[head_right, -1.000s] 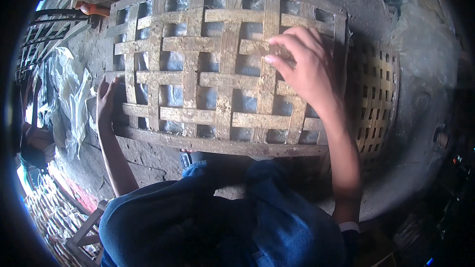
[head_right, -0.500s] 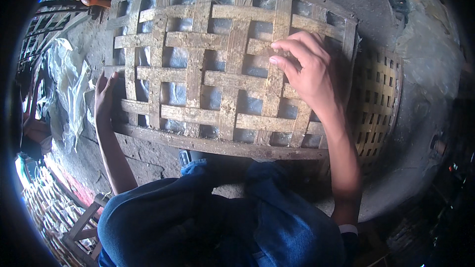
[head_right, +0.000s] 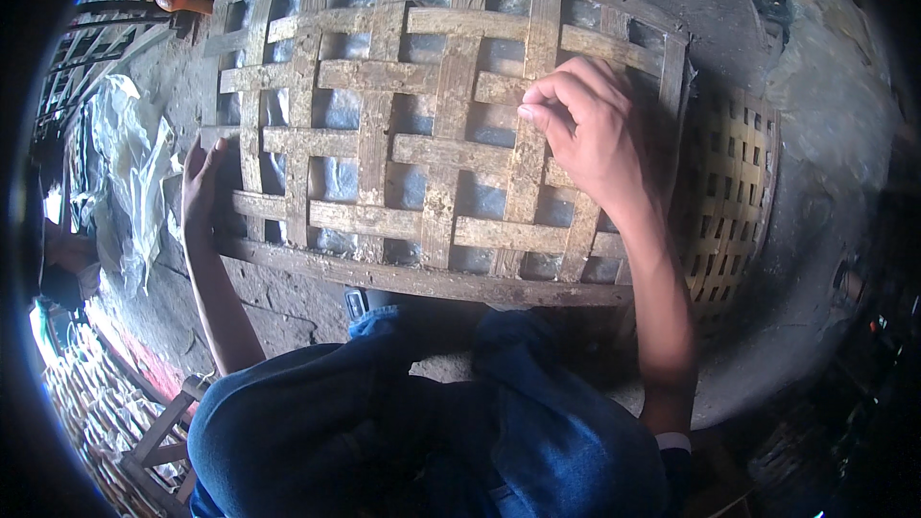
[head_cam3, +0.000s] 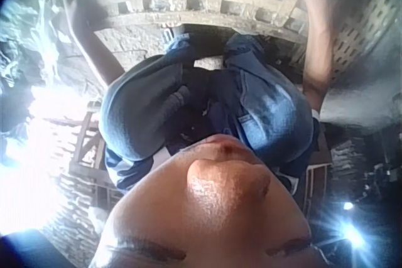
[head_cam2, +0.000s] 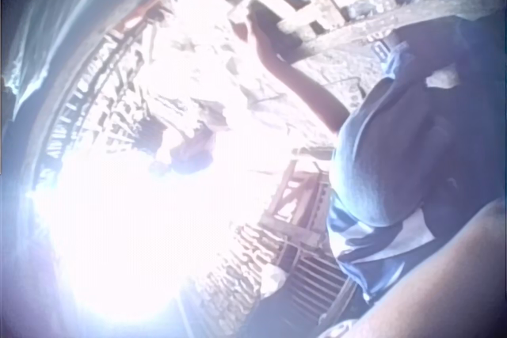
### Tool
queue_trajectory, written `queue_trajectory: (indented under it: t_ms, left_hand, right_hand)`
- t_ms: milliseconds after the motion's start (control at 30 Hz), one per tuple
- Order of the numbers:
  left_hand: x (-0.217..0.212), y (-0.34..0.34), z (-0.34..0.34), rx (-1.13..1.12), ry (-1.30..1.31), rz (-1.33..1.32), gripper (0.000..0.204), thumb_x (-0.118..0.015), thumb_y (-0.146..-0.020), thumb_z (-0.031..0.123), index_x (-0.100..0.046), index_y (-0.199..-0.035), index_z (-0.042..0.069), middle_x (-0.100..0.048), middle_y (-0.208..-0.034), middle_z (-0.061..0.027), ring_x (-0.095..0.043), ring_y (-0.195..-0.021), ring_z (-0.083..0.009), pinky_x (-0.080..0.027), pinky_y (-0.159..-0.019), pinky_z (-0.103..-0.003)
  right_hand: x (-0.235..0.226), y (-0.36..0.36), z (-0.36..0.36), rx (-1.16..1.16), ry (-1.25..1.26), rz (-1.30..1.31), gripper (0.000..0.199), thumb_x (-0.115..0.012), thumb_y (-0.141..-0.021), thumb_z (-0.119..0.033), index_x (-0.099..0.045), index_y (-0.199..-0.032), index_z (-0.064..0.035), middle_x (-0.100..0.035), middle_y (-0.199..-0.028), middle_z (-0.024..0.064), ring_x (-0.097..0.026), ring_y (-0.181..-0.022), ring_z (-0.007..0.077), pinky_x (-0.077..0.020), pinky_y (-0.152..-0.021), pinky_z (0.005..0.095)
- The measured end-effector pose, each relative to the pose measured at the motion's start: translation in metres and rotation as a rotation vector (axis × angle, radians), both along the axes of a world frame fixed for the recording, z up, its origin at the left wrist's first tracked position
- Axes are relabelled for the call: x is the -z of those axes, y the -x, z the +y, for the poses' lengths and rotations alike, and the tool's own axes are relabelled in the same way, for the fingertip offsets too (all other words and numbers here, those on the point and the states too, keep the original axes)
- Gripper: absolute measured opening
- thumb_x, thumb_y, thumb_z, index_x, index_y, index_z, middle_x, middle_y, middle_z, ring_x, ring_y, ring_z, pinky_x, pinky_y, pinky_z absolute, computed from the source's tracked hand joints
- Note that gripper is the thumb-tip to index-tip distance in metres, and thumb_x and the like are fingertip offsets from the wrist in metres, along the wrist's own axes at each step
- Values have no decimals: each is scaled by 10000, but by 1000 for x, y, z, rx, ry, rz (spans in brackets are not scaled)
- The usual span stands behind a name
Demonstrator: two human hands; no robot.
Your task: The person assembles a woven tray by placing a plastic sheet over a wooden lattice frame, smoothing it, and then fitting a second lattice frame on top. The person repeatedly adjusts the frames and sheet to align them.
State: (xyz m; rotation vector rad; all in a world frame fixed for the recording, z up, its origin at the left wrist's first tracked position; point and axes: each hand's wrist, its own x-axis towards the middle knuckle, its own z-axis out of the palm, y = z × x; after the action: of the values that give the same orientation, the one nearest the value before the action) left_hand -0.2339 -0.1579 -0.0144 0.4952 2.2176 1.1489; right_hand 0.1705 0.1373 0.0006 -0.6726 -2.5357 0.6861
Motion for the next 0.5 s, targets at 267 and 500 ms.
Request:
queue_trajectory:
  t_ms: [267, 500]
  left_hand:
    - [-6, -11, 7, -61, 57, 2, 976, -809, -924, 352, -256, -1583, -111, -549, -1479, -206, -513, -1375, -228, -350, -1186, -350]
    - [-1, -9, 7, -41, 66, 24, 936, -796, -936, 362, -293, -1583, -90, -558, -1459, -185, -536, -1324, -202, -376, -1153, -332]
  right_hand:
    - [-17, -30, 18, 188, 74, 46, 174, -792, -896, -148, -753, -1050, -76, -705, -1022, 55, -678, -951, 184, -539, -808, 319]
    - [-5, -30, 14, 212, 56, -37, 213, -850, -843, -199, -793, -1014, -86, -626, -883, 53, -600, -795, 182, -496, -721, 328]
